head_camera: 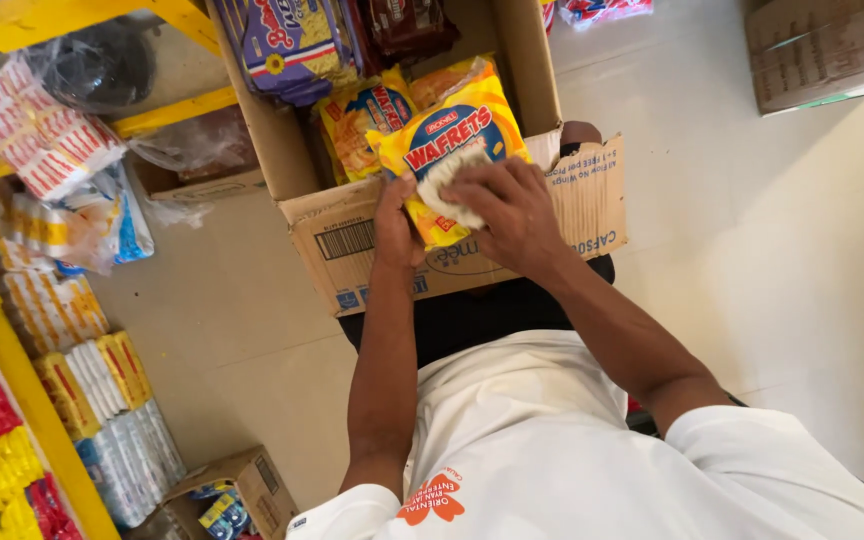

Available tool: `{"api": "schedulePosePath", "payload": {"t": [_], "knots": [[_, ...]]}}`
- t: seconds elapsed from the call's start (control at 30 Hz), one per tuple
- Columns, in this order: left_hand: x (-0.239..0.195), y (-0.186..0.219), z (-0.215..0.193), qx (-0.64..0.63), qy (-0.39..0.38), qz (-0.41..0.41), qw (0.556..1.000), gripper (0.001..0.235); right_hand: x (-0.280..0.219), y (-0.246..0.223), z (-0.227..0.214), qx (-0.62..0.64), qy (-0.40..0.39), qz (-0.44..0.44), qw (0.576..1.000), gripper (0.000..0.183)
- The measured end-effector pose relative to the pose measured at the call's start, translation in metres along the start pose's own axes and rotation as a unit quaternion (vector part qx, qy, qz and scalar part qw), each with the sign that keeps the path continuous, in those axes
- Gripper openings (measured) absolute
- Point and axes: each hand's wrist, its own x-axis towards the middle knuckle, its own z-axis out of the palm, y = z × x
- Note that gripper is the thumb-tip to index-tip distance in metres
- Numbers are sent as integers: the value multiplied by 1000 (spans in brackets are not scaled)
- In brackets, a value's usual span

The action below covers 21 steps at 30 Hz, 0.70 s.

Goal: The person wipes individual snack bags clean with a cloth, holding each bag with one hand and wiping with the other, flipping the bags to clean all sides.

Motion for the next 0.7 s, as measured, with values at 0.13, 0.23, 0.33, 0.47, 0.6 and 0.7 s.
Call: {"api": "schedulePosePath", "payload": {"t": [0.13, 0.23, 0.33, 0.47, 0.6, 0.7], "knots": [[-4, 6, 14, -8, -5, -4, 1000, 50, -18, 17, -11, -10, -11, -16, 1000, 50], [-5, 7, 16, 14, -8, 23, 1000, 52, -18, 18, -13, -28, 12, 16, 999, 50], [-6, 10, 25, 32, -2, 21, 999, 55, -14, 10, -4, -44, 52, 49, 997, 47], [-5, 12, 29, 37, 12, 22, 999, 56, -13, -13, 13, 11, 63, 43, 997, 45], [-6, 9, 19, 20, 6, 17, 1000, 54, -15, -21, 12, 41, 12, 3, 999, 49], [-2, 5, 14, 40, 36, 28, 998, 54, -18, -9, -1, 59, -20, -31, 998, 51]]}}
